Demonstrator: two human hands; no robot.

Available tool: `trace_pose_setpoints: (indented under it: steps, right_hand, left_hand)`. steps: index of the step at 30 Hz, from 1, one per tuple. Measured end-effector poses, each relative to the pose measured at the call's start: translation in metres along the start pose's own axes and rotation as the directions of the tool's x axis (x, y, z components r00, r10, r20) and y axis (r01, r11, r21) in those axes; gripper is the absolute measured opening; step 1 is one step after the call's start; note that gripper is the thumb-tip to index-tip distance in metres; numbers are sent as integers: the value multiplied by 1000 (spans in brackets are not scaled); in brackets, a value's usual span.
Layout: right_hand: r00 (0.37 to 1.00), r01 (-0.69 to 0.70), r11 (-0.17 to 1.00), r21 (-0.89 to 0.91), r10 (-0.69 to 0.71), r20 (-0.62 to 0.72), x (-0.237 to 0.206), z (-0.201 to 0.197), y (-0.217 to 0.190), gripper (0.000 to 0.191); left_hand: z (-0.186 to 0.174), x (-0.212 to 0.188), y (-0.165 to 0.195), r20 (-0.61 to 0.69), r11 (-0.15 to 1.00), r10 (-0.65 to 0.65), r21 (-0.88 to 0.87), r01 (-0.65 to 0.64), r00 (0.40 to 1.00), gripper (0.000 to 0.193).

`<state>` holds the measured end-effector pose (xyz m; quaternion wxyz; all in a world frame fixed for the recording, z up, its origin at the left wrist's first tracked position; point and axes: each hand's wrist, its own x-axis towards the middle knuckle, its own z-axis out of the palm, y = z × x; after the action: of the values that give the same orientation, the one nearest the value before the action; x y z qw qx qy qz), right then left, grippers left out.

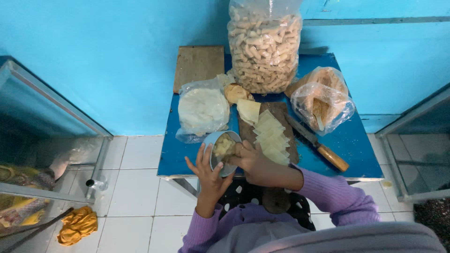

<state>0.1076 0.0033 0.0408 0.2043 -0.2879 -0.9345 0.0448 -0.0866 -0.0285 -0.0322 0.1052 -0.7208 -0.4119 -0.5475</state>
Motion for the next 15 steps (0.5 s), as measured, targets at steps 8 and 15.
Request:
trace_pose_setpoints:
  steps: [8,15]
  right_hand:
    - [998,46,997,-61,-43,51,0,11,-12,46]
    - [996,-78,992,-94,81,23,-1,9,-6,42]
  left_hand:
    - [0,-1,0,17,1000,-2,-11,3,1000,94]
    - [2,-2,-1,1,1000,-11,-5,11,1000,97]
